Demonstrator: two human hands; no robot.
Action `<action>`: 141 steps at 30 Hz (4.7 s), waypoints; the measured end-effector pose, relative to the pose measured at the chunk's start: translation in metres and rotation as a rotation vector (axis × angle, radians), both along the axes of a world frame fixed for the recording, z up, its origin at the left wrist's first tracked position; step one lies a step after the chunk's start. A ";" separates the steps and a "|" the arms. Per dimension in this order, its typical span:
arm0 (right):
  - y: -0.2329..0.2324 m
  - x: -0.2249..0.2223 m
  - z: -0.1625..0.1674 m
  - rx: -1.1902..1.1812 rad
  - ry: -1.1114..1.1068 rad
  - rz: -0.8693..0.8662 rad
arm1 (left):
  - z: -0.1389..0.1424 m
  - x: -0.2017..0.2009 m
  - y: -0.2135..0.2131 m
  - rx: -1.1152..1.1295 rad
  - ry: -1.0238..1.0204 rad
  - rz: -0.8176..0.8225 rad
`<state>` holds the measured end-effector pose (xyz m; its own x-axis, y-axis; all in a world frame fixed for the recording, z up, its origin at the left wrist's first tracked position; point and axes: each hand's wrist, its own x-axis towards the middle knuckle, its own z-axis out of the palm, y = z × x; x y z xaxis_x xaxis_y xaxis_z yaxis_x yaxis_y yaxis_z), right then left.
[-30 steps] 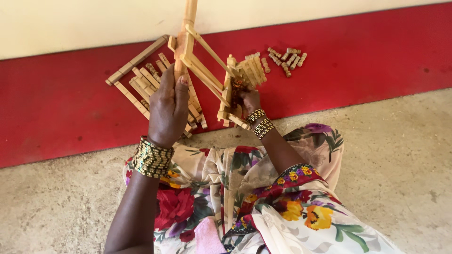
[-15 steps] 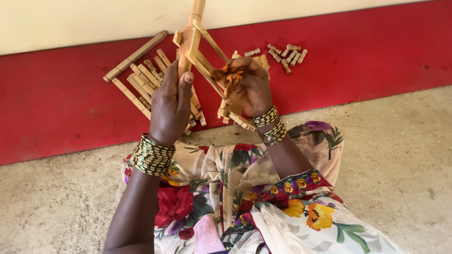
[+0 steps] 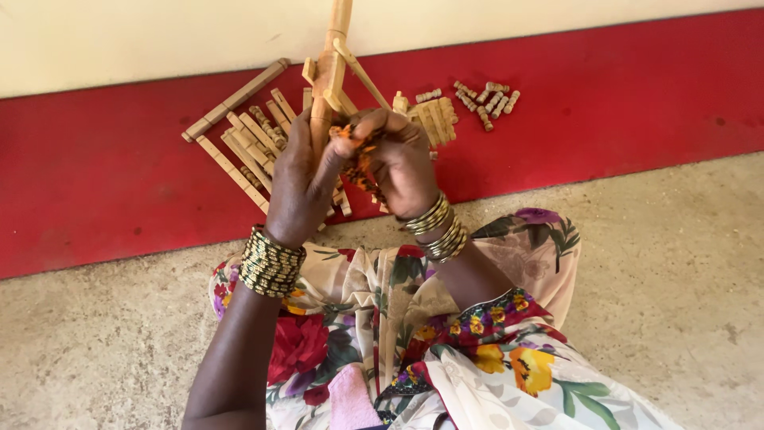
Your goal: The person sits on the floor and assembles a wooden toy cart, fitting small wooden pegs and spools into the frame by hand. They pick up pegs one at a time, press them into holes on the toy, and reposition the toy to work on different sides.
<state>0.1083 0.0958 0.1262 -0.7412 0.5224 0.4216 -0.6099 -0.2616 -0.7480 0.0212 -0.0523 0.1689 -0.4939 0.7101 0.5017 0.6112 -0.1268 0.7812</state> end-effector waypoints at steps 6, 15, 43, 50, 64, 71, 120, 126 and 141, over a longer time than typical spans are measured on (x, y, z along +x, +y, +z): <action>-0.027 -0.011 0.004 0.662 -0.167 -0.624 | -0.004 -0.004 0.008 -0.097 -0.006 0.087; -0.041 0.000 -0.023 0.221 -0.028 -0.213 | -0.027 -0.025 0.010 0.010 -0.131 0.169; -0.030 0.015 0.009 1.266 -0.187 -0.788 | 0.002 -0.018 0.005 -0.065 -0.450 -0.094; -0.011 0.005 -0.001 1.179 -0.185 -0.857 | -0.001 -0.011 0.003 -0.044 -0.401 -0.175; -0.001 0.025 0.011 0.523 -0.209 -0.346 | -0.002 -0.004 0.011 -0.027 -0.432 -0.208; 0.000 0.009 -0.010 0.818 -0.133 -0.805 | 0.006 0.000 0.010 -0.008 -0.259 -0.189; 0.000 0.033 0.020 0.489 -0.009 -0.516 | 0.014 0.008 0.019 -0.045 -0.320 -0.183; -0.009 0.055 0.039 0.165 -0.096 -0.182 | 0.006 0.003 0.018 -0.035 -0.298 -0.196; 0.019 0.031 0.008 0.929 -0.147 -0.898 | 0.021 0.012 0.011 -0.187 -0.313 -0.133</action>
